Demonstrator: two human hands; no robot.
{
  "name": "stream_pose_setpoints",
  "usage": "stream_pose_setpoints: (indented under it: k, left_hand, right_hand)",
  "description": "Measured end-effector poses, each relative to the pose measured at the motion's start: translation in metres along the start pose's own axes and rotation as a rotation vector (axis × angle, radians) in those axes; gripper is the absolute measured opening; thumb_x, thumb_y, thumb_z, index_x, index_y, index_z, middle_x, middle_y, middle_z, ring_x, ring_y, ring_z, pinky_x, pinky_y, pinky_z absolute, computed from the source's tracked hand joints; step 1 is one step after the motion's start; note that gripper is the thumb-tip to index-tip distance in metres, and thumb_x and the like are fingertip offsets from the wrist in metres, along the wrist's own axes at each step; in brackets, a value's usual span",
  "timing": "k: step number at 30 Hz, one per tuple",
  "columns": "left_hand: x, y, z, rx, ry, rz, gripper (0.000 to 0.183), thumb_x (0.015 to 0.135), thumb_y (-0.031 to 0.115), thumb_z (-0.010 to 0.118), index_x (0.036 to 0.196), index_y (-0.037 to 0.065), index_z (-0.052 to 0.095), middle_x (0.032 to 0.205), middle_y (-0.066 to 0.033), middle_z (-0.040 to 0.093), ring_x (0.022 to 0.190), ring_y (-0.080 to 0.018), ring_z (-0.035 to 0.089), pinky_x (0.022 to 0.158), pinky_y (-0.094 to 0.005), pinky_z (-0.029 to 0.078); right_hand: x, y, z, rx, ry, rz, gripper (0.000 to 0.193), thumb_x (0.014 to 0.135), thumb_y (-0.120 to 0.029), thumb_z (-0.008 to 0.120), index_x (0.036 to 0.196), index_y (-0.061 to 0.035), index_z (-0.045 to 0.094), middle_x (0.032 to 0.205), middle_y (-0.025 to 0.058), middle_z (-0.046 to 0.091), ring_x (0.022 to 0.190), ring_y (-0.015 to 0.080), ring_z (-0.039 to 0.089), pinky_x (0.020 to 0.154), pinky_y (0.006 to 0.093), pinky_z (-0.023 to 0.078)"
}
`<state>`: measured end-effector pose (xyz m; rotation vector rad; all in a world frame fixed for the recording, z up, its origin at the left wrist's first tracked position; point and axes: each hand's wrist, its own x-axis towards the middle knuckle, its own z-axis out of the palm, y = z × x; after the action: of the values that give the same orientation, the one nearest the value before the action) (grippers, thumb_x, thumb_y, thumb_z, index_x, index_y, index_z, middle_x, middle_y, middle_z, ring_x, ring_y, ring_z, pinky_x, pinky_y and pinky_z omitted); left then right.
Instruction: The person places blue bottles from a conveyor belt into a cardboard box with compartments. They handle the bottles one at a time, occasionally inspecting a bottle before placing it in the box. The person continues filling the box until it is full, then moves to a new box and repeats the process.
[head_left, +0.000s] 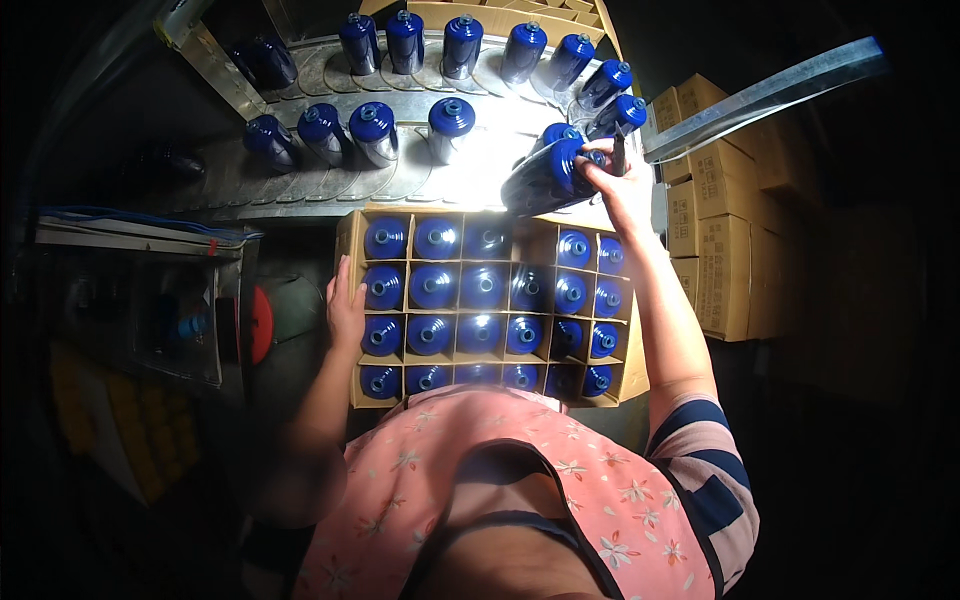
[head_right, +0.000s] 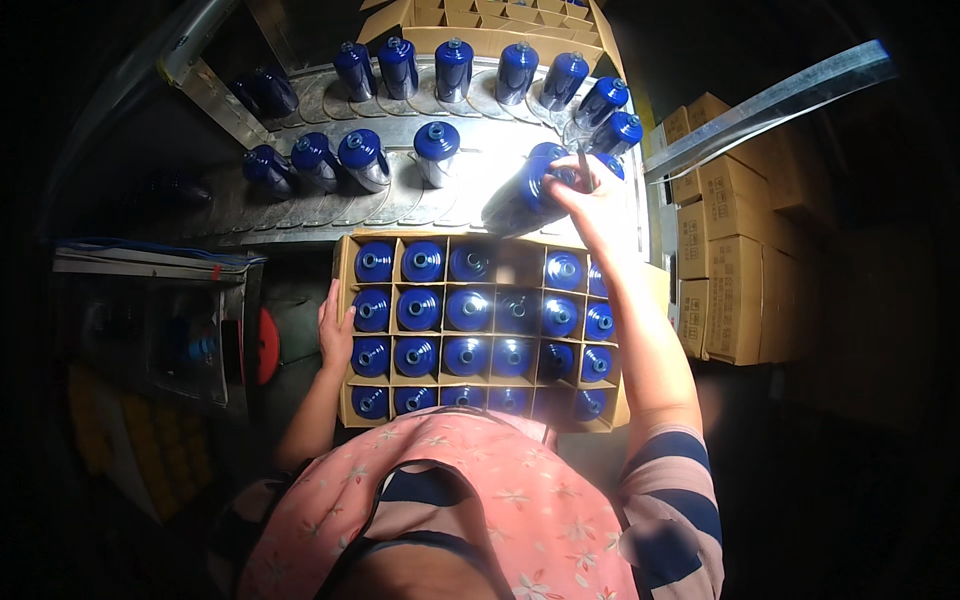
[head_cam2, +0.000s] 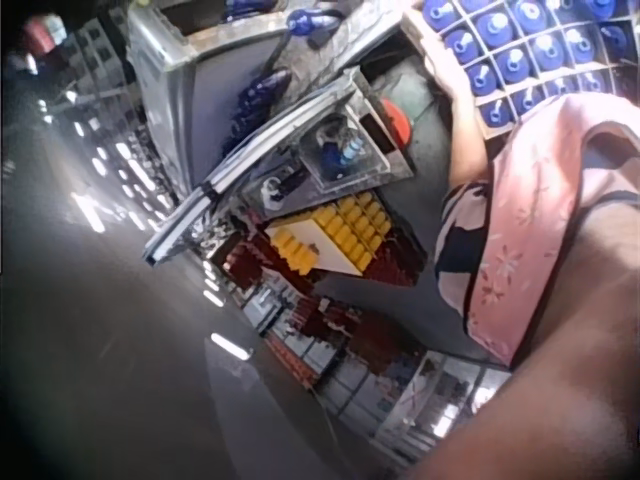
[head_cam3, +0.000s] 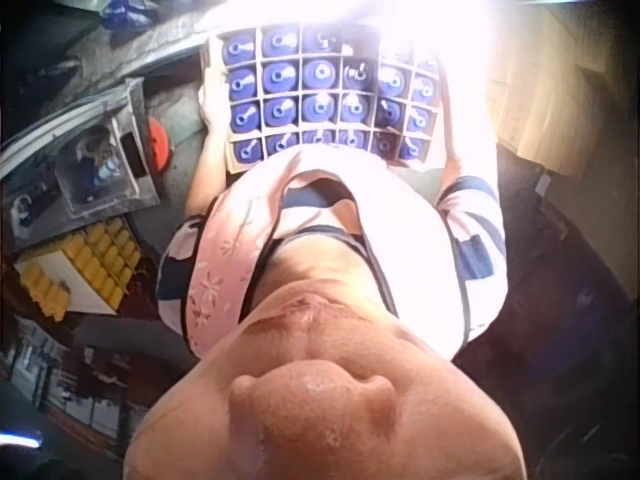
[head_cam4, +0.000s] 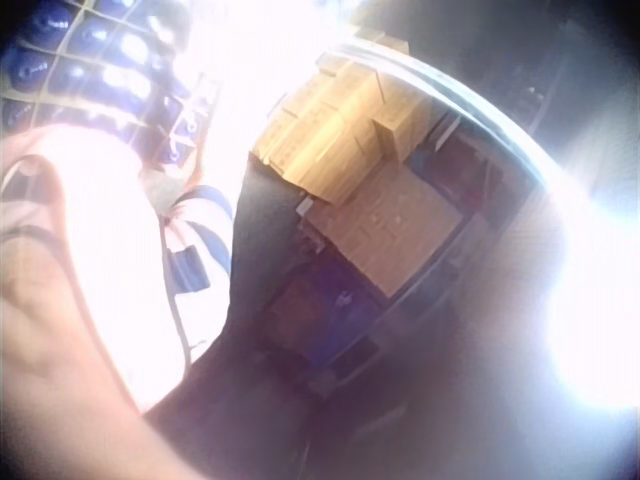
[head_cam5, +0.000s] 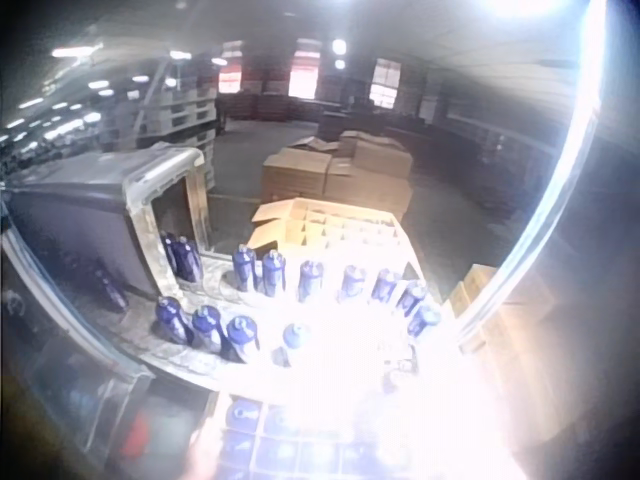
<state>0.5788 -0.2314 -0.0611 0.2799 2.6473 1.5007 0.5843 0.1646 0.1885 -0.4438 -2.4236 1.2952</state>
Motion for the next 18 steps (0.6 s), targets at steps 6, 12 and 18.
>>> stream_pose_setpoints:
  k: [6, 12, 18]
  left_hand:
    - [0.006, 0.004, 0.003, -0.065, -0.002, -0.017, 0.058, 0.088, 0.004, 0.057, 0.143, 0.010, 0.038, 0.144, -0.0110, 0.045, 0.128, -0.0310, 0.044, 0.107, -0.0361, 0.034]
    - [0.011, 0.006, 0.006, -0.078, 0.007, -0.060, 0.058, 0.088, 0.003, 0.057, 0.143, 0.010, 0.039, 0.142, -0.0115, 0.047, 0.127, -0.0306, 0.046, 0.106, -0.0359, 0.036]
    - [0.010, 0.003, 0.003, 0.024, -0.016, -0.136, 0.058, 0.089, 0.005, 0.057, 0.143, 0.012, 0.039, 0.141, -0.0117, 0.047, 0.127, -0.0309, 0.047, 0.104, -0.0359, 0.039]
  right_hand:
    - [0.072, 0.060, 0.055, -0.039, 0.069, 0.055, 0.029, 0.072, -0.018, 0.075, 0.098, -0.0054, 0.071, 0.075, 0.0018, 0.065, 0.066, 0.0076, 0.059, 0.062, 0.0228, 0.047]
    - [0.118, 0.115, 0.076, -0.344, 0.027, 0.180, 0.041, 0.072, -0.031, 0.072, 0.104, -0.0052, 0.069, 0.082, 0.0156, 0.070, 0.077, 0.0251, 0.069, 0.073, 0.0341, 0.052]
    - [0.099, 0.110, 0.067, -0.174, 0.059, 0.097, 0.046, 0.078, -0.020, 0.076, 0.122, -0.0136, 0.065, 0.071, 0.0015, 0.064, 0.056, 0.0055, 0.057, 0.053, 0.0218, 0.045]
